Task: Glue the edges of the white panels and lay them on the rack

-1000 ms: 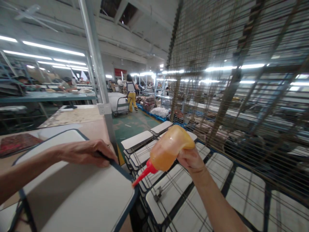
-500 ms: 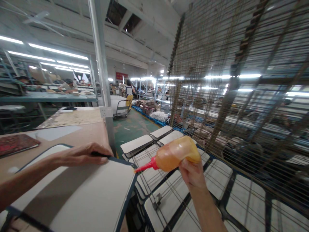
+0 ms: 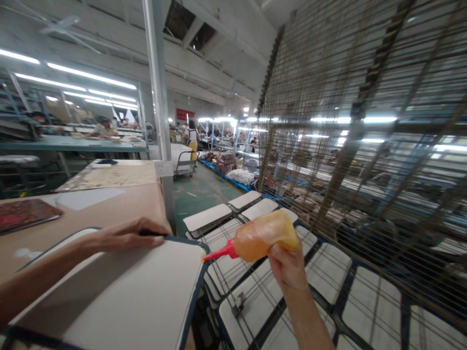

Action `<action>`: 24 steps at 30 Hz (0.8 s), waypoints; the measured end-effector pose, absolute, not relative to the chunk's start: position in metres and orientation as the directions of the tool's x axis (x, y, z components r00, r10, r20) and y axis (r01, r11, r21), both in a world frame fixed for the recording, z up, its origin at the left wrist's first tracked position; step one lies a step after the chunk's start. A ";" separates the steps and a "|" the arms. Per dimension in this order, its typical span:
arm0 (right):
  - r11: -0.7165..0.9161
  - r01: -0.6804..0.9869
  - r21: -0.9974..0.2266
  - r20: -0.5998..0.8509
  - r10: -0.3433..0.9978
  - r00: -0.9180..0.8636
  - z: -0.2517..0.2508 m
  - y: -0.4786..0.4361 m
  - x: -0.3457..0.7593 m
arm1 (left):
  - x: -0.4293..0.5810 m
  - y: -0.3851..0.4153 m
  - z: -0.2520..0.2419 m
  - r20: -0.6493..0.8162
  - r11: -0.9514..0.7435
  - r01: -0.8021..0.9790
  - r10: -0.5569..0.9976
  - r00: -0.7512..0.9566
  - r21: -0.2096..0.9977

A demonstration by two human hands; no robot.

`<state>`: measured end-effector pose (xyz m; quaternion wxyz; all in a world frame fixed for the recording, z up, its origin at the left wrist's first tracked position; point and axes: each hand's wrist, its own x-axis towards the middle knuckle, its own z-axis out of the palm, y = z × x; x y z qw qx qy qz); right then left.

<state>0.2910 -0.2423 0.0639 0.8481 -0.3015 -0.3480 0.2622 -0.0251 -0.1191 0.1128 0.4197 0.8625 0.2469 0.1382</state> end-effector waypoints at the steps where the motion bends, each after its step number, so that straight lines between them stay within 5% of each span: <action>1: 0.678 -0.236 -0.696 0.427 0.656 0.622 0.064 -0.242 0.290 | -0.026 -0.118 0.112 0.007 -0.517 0.316 0.530 0.848 0.795; 24: 0.539 -0.234 -0.809 0.362 0.771 0.524 0.063 -0.255 0.267 | -0.035 -0.103 0.097 -0.185 -0.086 0.285 0.581 0.793 0.955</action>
